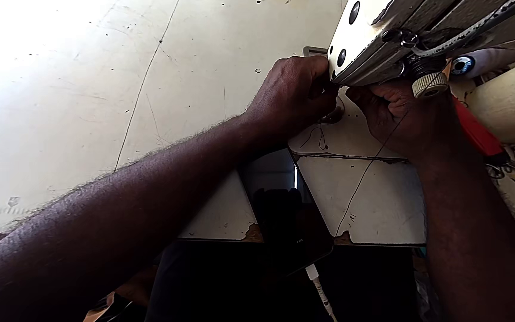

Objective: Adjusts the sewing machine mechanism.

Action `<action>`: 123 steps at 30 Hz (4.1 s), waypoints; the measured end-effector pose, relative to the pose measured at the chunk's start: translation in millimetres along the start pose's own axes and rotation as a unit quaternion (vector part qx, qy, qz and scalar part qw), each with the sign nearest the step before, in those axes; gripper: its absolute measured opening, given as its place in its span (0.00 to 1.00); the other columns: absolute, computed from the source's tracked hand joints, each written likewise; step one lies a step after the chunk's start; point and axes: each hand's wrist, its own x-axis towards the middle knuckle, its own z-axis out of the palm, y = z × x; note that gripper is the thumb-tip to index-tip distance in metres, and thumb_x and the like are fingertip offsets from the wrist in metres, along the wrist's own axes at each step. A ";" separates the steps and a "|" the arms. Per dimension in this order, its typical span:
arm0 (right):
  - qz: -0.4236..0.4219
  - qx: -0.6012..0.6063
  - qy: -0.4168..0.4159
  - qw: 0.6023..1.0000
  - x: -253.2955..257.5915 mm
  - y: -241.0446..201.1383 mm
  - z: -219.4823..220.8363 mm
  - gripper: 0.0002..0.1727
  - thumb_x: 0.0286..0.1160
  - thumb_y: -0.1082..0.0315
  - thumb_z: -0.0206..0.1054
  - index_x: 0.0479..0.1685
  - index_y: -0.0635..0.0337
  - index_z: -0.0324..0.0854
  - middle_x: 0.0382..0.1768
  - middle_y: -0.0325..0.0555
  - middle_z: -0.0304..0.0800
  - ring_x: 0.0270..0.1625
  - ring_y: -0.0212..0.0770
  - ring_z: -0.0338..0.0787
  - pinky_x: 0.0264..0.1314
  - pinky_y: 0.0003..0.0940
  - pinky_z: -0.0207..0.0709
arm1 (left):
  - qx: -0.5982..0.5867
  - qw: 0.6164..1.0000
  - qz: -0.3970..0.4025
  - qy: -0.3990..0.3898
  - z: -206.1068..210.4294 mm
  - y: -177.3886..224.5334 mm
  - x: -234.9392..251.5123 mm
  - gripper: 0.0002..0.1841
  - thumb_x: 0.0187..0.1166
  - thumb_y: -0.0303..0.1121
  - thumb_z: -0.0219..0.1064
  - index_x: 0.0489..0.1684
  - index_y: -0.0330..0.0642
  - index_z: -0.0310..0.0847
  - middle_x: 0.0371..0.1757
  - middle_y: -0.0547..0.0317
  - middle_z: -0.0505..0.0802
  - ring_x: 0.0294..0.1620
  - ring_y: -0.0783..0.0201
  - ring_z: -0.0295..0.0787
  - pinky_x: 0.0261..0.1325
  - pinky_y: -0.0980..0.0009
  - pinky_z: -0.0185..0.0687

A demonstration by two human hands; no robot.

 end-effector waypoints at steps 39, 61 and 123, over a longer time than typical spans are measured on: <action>0.037 0.026 -0.062 0.997 -16.5 11.2 -31.2 0.22 0.88 0.49 0.53 0.63 0.57 0.75 0.44 0.46 0.87 0.48 0.40 0.89 0.50 0.45 0.81 | -0.015 1.000 -0.003 -0.005 0.6 -0.5 -0.1 0.08 0.80 0.35 0.71 0.30 0.46 0.82 0.20 0.69 0.84 0.20 0.75 0.81 0.25 0.74 0.80; -0.010 0.212 0.014 0.977 -15.7 25.7 -33.6 0.13 0.77 0.61 0.75 0.49 0.61 0.88 0.48 0.36 0.92 0.48 0.17 0.87 0.54 0.15 0.82 | 0.005 1.000 0.001 -0.001 0.7 -0.4 0.5 0.08 0.79 0.34 0.72 0.30 0.46 0.81 0.21 0.69 0.83 0.21 0.75 0.78 0.27 0.74 0.75; -0.020 -0.024 0.115 0.993 -1.8 11.5 -5.9 0.21 0.78 0.45 0.70 0.35 0.56 0.88 0.29 0.50 0.93 0.32 0.44 0.92 0.36 0.51 0.80 | 0.027 0.915 -0.264 0.304 -69.3 -49.7 28.2 0.11 0.70 0.33 0.72 0.17 0.47 0.83 0.20 0.67 0.83 0.25 0.71 0.80 0.34 0.65 0.76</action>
